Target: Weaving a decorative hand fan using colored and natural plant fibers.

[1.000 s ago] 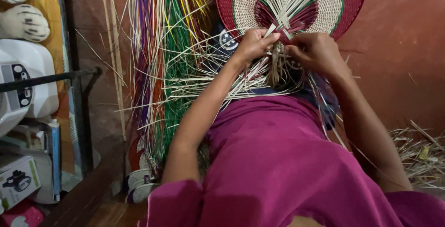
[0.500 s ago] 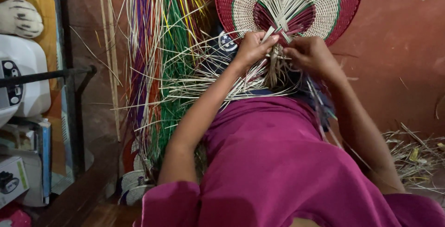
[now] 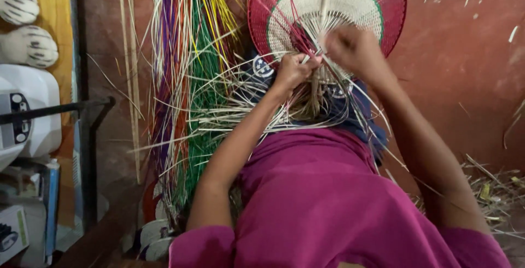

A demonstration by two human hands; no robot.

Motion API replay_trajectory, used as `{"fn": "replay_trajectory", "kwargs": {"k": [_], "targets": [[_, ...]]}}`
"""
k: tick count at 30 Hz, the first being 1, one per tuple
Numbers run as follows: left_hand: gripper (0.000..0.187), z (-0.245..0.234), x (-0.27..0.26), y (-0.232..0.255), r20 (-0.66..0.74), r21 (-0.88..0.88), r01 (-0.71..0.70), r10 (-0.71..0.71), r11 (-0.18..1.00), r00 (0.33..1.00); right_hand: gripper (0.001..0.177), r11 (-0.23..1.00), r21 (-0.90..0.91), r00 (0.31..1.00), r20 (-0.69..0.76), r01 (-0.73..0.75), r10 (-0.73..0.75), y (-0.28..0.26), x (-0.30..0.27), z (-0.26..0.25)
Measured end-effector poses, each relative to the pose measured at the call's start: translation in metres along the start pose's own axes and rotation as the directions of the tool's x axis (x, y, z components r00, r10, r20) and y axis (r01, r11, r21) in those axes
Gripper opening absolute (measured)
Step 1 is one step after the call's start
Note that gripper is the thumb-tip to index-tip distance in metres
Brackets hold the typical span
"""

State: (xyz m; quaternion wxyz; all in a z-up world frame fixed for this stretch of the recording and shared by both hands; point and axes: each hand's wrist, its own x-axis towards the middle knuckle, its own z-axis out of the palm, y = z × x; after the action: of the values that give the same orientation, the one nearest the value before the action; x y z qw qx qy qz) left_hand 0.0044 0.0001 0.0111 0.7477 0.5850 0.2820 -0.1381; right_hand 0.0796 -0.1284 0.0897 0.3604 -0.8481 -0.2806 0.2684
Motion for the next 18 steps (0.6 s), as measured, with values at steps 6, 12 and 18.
{"fn": "replay_trajectory", "kwargs": {"k": [6,12,18], "targets": [[0.018,0.003,-0.009,0.010,0.052,-0.212,-0.026,0.037,0.977,0.998,0.026,0.706,-0.708,0.985,-0.134,-0.018,-0.109,0.047,-0.023,0.039],[0.029,0.006,0.012,-0.021,-0.026,-0.006,-0.102,0.102,0.995,0.994,0.019,0.656,-0.754,0.999,-0.039,-0.017,-0.019,0.045,-0.056,0.056],[0.026,0.006,-0.003,-0.009,-0.076,0.152,-0.104,0.116,0.983,0.990,0.026,0.890,-0.415,0.978,-0.159,-0.189,0.134,0.018,-0.038,0.025]]}}
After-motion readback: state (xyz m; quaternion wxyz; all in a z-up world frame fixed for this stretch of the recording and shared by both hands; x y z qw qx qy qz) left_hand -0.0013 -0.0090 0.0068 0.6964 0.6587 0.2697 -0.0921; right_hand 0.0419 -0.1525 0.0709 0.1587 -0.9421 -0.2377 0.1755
